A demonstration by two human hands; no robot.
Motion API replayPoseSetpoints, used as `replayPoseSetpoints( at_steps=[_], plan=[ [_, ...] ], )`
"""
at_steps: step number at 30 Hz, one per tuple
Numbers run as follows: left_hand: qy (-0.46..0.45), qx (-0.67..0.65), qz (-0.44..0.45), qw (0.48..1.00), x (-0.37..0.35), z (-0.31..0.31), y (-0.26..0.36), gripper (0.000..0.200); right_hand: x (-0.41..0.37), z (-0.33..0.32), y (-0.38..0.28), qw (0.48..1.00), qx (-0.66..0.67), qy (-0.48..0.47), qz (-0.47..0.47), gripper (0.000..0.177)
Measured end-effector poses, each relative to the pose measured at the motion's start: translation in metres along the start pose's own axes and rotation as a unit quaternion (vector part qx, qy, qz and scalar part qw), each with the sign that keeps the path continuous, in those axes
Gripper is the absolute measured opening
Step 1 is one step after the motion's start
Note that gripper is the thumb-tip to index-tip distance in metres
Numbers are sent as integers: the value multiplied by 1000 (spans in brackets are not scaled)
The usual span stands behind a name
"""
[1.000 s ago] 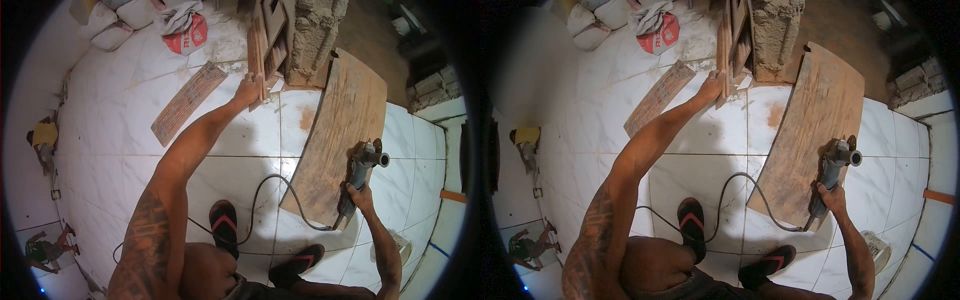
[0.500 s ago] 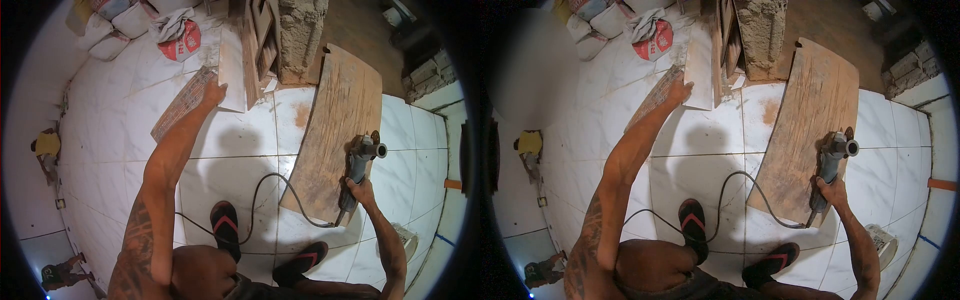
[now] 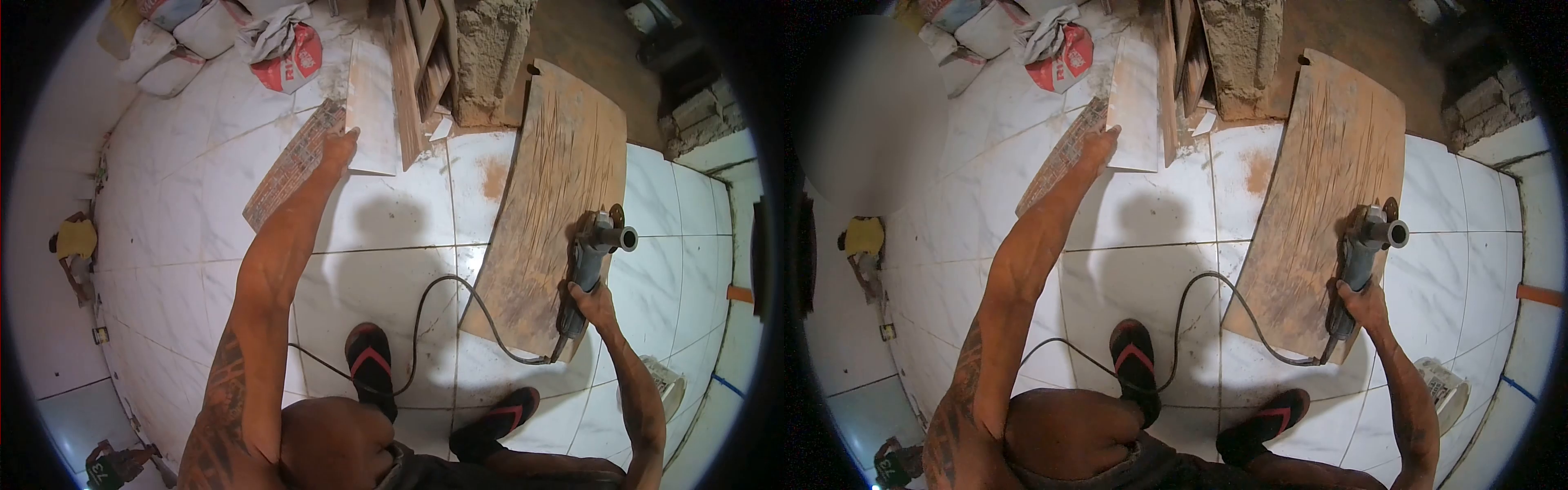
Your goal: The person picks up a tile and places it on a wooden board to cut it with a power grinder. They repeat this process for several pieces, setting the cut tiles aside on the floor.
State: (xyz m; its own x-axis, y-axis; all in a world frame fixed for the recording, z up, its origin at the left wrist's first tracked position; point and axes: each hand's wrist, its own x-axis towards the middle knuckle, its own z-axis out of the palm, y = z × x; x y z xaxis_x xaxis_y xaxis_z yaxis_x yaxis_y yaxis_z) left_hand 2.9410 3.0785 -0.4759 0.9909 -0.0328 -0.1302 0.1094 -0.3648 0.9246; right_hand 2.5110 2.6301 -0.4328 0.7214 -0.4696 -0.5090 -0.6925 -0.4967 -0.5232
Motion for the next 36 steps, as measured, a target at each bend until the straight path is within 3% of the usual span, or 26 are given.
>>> replayPoseSetpoints(
  at_steps=[4, 7, 8, 10, 11, 15, 18, 20, 22, 24, 26, 28, 31, 34, 36],
  plan=[
    [-20, -69, -32, 997, -3, -17, -1, 41, -1, -7, -5, 1000, 6, -25, 2, 72],
    [-2, 8, -23, 1000, -32, -50, 24, 43, -9, -21, -17, 998, -26, -65, 0, 74],
    [-1, 0, -21, 1000, -40, -65, 29, 43, -11, -29, -25, 989, -94, -110, 12, 72],
    [3, -14, -22, 1000, -62, -99, 39, 42, -13, -40, -38, 952, -230, -199, 34, 70],
    [-1, 12, -13, 1000, -74, -117, 48, 41, -7, -42, -22, 923, -288, -252, -47, 69],
    [-25, 102, -16, 994, -129, -194, 80, 40, -26, -44, -62, 832, -453, -310, -72, 54],
    [-42, 145, -8, 988, -176, -226, 106, 41, -41, -32, -107, 872, -305, -329, -196, 45],
    [-54, 193, 14, 980, -206, -237, 126, 41, -61, -26, -160, 904, -154, -281, -282, 44],
    [-69, 260, 44, 962, -226, -242, 144, 41, -53, -9, -170, 890, -155, -232, -360, 49],
    [-118, 286, 58, 949, -241, -237, 166, 42, -60, -8, -208, 903, -164, -211, -336, 47],
    [-181, 316, 54, 930, -249, -225, 195, 44, -59, 3, -220, 861, -83, -54, -498, 48],
    [-247, 377, 69, 890, -250, -207, 223, 42, -56, 6, -238, 774, -68, 115, -618, 48],
    [-386, 439, 91, 806, -234, -163, 254, 38, -59, 6, -239, 741, -78, 158, -649, 49],
    [-530, 372, 231, 726, -212, -107, 267, 36, -75, 2, -208, 857, -43, -39, -513, 47],
    [-603, 403, 191, 662, -208, -60, 295, 34, -81, 3, -180, 883, -5, -97, -460, 42]
  ],
)
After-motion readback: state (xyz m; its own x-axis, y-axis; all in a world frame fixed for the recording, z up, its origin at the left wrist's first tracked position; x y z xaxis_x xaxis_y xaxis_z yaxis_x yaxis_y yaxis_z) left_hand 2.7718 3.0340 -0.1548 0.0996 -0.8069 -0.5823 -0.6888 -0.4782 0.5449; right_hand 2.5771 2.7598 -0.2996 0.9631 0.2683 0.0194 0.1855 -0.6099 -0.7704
